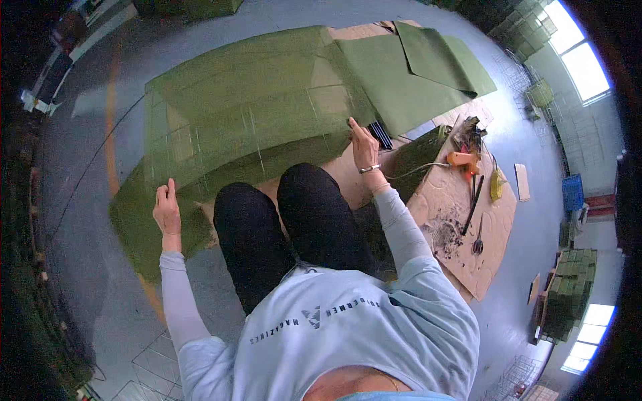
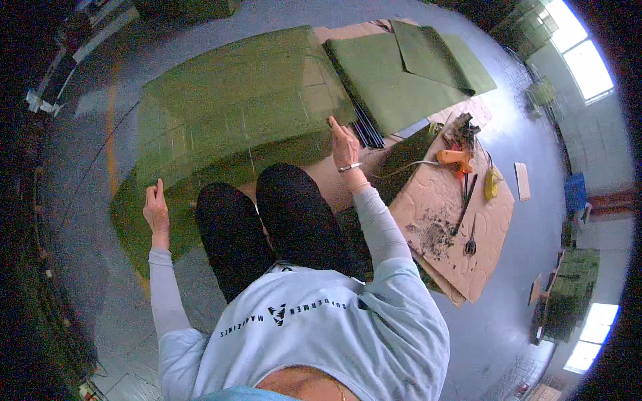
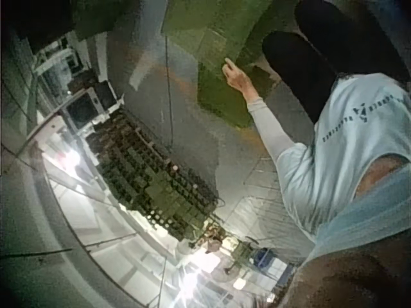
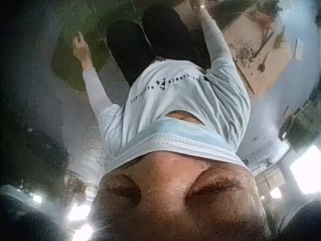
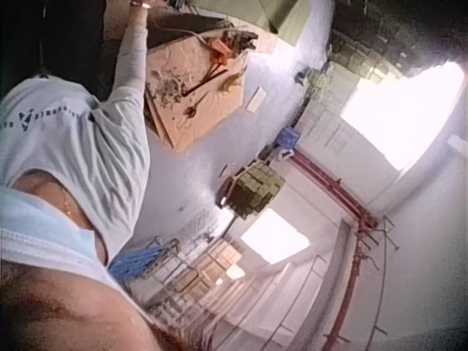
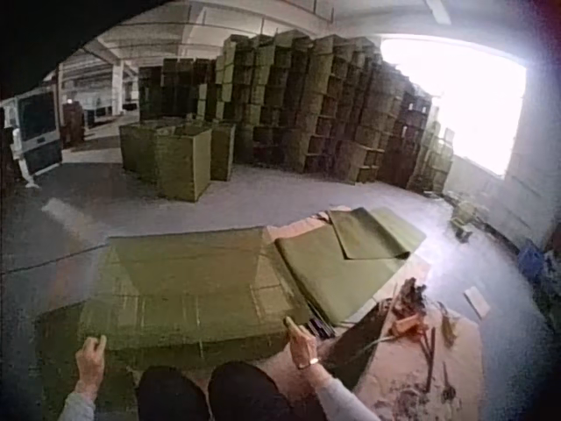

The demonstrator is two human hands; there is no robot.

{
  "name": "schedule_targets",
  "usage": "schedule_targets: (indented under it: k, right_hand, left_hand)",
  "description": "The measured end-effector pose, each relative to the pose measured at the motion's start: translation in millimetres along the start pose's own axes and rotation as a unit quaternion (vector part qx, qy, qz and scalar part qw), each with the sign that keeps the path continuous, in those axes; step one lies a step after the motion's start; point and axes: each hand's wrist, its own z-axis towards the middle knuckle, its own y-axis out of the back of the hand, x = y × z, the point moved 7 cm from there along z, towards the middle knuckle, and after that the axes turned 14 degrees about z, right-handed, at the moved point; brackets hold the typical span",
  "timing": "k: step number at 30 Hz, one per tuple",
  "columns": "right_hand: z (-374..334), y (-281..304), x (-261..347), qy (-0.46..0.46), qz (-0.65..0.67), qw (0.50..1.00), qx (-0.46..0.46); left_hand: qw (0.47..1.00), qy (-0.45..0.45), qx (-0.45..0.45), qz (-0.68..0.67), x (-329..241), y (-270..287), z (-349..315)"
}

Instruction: The recorder is assembling a wire net trap by applying hot glue to a metal frame and attaching green netting.

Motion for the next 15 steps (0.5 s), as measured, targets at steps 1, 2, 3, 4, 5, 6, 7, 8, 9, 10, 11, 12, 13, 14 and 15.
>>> schedule_targets:
  k: [1, 2, 3, 4, 5, 6, 7, 8, 9, 10, 11, 12, 13, 14, 15]
  right_hand:
    - [-1, 0, -2, -0.001, 0.0, 1.0, 0.001]
    - [-4, 2, -6, -0.021, 0.054, 0.998, -0.028]
    - [-5, 3, -7, -0.04, 0.109, 0.992, -0.055]
    - [-10, 1, -21, -0.125, 0.167, 0.974, -0.083]
    - [-9, -3, -21, -0.125, 0.171, 0.974, -0.078]
    - [-10, -4, -28, -0.17, 0.25, 0.945, -0.122]
    - [-12, -8, -34, -0.216, 0.327, 0.906, -0.163]
    - [-11, -11, -38, -0.251, 0.341, 0.886, -0.191]
    - [-10, -19, -43, -0.252, 0.343, 0.885, -0.186]
    - [-14, -27, -52, -0.284, 0.389, 0.847, -0.226]
    - [-21, -35, -61, -0.315, 0.431, 0.803, -0.264]
    - [-26, -43, -68, -0.324, 0.477, 0.755, -0.312]
    - [-29, -46, -75, -0.314, 0.497, 0.741, -0.324]
    - [-32, -50, -84, -0.32, 0.53, 0.71, -0.335]
    - [-34, -54, -91, -0.325, 0.562, 0.676, -0.348]
  left_hand:
    - [1.0, 0.016, 0.009, -0.009, 2, -2, -1]
    - [1.0, 0.016, 0.01, -0.008, 0, -4, -2]
    - [1.0, 0.02, -0.004, -0.011, -2, -1, 0]
    - [0.999, 0.025, -0.018, -0.013, -4, 1, 1]
    - [0.999, 0.028, -0.014, -0.009, -4, 0, 1]
    - [0.999, 0.029, -0.025, -0.013, -3, 1, -1]
    - [0.999, 0.029, -0.036, -0.016, -3, 2, -3]
    - [0.998, 0.044, -0.045, -0.03, 0, 3, -5]
    - [0.998, 0.046, -0.042, -0.026, -2, 1, -5]
    - [0.997, 0.06, -0.041, -0.029, -1, 1, -6]
    - [0.996, 0.075, -0.04, -0.033, -1, 0, -7]
    - [0.993, 0.09, -0.055, -0.044, -2, 3, -4]
    - [0.994, 0.094, -0.052, -0.037, -4, 4, -3]
    - [0.991, 0.111, -0.056, -0.052, -4, 4, -2]
    - [0.988, 0.127, -0.061, -0.069, -4, 4, 1]
